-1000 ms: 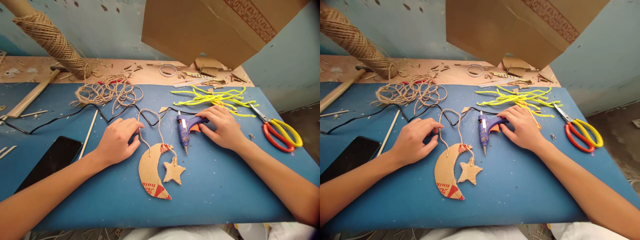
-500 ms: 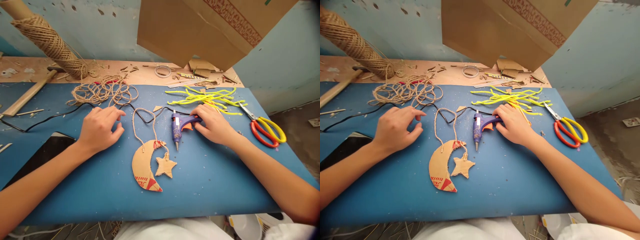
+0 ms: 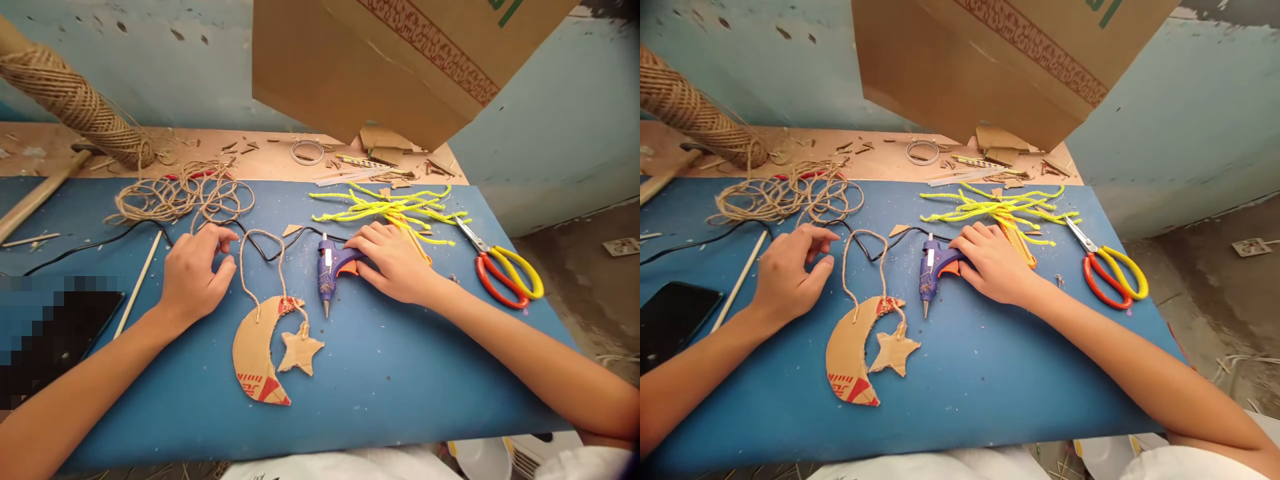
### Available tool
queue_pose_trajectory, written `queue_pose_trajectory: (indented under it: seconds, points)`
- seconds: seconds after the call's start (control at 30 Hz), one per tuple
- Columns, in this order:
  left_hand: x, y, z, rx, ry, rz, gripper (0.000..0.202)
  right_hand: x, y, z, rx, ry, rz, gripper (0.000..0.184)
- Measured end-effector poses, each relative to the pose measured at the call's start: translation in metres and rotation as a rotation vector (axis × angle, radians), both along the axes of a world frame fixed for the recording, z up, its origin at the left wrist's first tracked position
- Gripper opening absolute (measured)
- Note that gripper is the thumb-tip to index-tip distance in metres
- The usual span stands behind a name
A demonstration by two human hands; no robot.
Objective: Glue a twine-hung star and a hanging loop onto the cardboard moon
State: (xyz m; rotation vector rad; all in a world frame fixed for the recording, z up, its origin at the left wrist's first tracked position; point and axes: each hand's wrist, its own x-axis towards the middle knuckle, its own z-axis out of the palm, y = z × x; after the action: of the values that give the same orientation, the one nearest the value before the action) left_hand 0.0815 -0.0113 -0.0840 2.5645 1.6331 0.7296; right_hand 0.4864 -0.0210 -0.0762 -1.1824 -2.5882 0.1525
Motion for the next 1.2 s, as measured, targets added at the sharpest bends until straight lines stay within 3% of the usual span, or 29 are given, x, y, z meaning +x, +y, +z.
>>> queue_pose_trajectory:
  seconds: [0.27, 0.5, 0.57, 0.67, 0.8, 0.9, 1.03, 1.2]
  points:
    - [-0.011, 0.001, 0.002, 0.036, 0.029, -0.088, 0.020, 0.004, 0.001, -0.008, 0.069, 0.031, -0.009, 0.023]
    - [-0.029, 0.048, 0.013, -0.037, 0.211, -0.023, 0.037, 0.009, 0.006, -0.022, 0.065, 0.101, -0.117, 0.024]
    - [-0.032, 0.058, 0.018, -0.087, 0.286, 0.011, 0.050, 0.009, 0.007, -0.023, 0.067, 0.106, -0.128, 0.026]
    - [-0.036, 0.059, 0.034, -0.163, 0.349, 0.084, 0.065, 0.008, 0.008, -0.023, 0.059, 0.101, -0.115, 0.027]
    - [-0.058, 0.048, 0.066, -0.215, 0.427, 0.139, 0.046, 0.008, 0.008, -0.025, 0.080, 0.113, -0.098, 0.023]
    - [-0.089, 0.044, 0.081, -0.369, 0.580, 0.267, 0.039, 0.009, 0.010, -0.027, 0.094, 0.125, -0.095, 0.021]
    - [-0.121, 0.041, 0.071, -0.602, 0.621, 0.332, 0.037, 0.008, 0.010, -0.027, 0.104, 0.132, -0.084, 0.019]
    - [-0.131, 0.027, 0.050, -0.545, 0.424, 0.332, 0.031, 0.008, 0.009, -0.027, 0.129, 0.106, -0.086, 0.017]
